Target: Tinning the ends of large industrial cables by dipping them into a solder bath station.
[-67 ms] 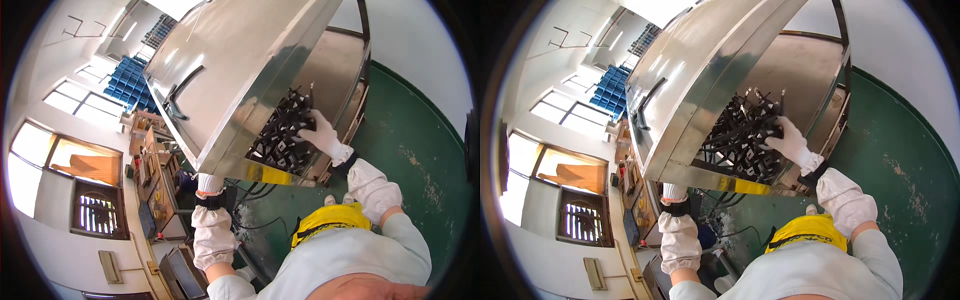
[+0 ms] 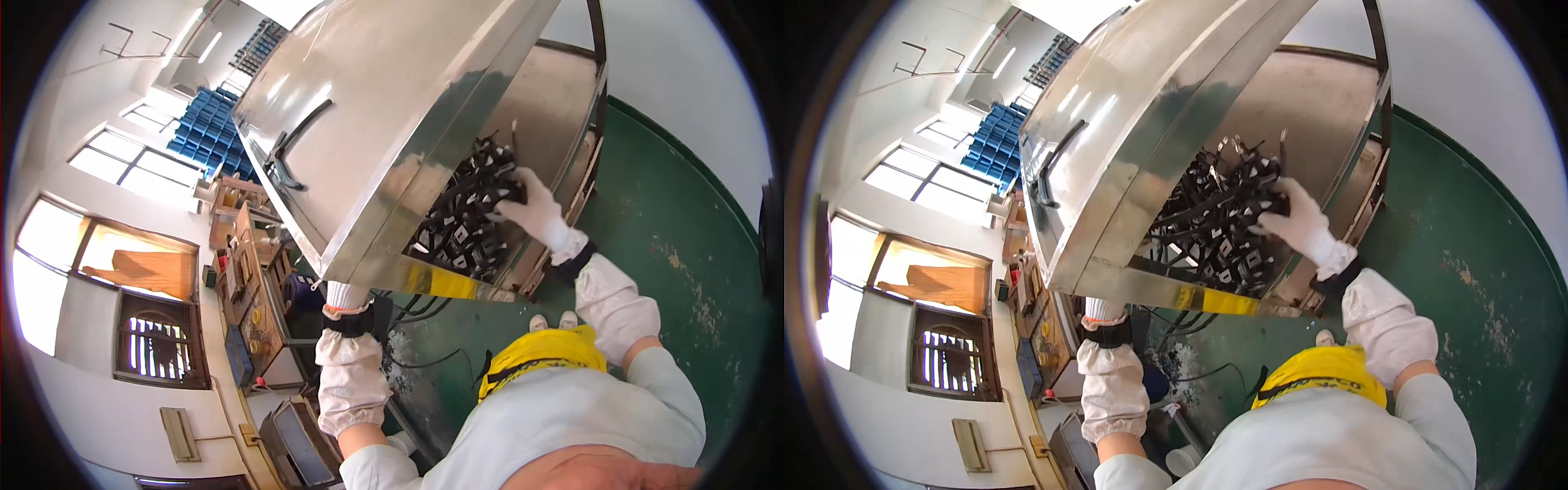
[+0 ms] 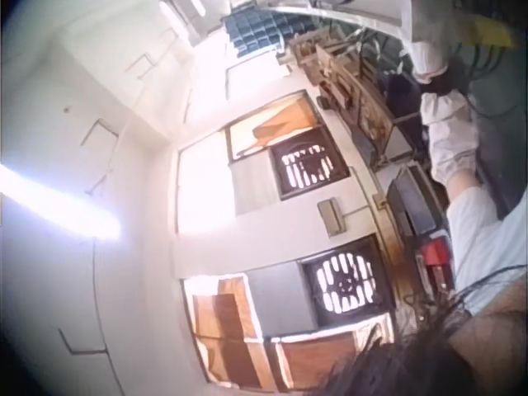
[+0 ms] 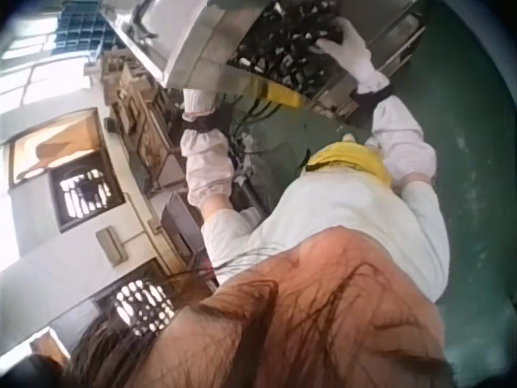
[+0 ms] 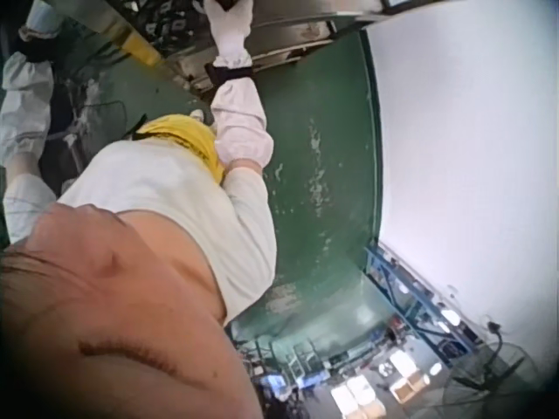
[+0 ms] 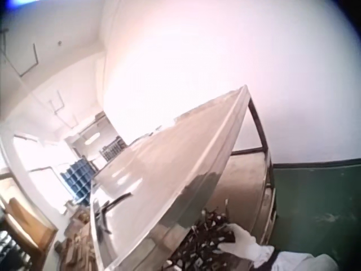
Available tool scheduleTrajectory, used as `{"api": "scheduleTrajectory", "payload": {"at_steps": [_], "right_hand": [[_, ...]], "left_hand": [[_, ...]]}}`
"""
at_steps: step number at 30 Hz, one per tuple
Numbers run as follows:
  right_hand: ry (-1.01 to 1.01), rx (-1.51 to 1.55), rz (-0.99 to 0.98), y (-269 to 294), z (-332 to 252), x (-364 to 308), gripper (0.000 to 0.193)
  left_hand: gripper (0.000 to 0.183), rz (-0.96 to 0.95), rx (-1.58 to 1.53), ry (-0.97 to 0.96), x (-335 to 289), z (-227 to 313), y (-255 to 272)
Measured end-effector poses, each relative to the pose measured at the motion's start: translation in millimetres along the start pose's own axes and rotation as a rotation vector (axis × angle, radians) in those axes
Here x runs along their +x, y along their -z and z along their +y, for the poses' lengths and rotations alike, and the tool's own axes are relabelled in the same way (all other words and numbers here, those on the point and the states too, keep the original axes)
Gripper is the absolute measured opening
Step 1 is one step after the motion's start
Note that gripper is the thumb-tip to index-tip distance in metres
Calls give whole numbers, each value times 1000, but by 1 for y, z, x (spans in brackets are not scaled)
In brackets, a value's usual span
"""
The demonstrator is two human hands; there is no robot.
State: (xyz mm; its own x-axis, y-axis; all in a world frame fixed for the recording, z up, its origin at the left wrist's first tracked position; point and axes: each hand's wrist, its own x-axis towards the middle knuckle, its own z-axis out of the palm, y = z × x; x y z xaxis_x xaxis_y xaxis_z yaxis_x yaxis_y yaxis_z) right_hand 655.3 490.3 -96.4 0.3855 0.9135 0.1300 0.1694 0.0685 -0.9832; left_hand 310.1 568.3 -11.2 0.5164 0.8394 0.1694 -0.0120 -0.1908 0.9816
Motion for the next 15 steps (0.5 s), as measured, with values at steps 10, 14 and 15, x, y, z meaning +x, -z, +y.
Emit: {"api": "scheduleTrajectory", "payload": {"at_steps": [10, 14, 15], "right_hand": [[20, -317, -280, 52, 29, -4, 62], [188, -480, -308, 40, 52, -1, 66], [203, -524, -321, 38, 53, -1, 68]], "left_hand": [[24, 495, -609, 516, -45, -32, -88], [17, 697, -530, 387, -74, -31, -114], [17, 721, -538, 389, -80, -35, -118]]}}
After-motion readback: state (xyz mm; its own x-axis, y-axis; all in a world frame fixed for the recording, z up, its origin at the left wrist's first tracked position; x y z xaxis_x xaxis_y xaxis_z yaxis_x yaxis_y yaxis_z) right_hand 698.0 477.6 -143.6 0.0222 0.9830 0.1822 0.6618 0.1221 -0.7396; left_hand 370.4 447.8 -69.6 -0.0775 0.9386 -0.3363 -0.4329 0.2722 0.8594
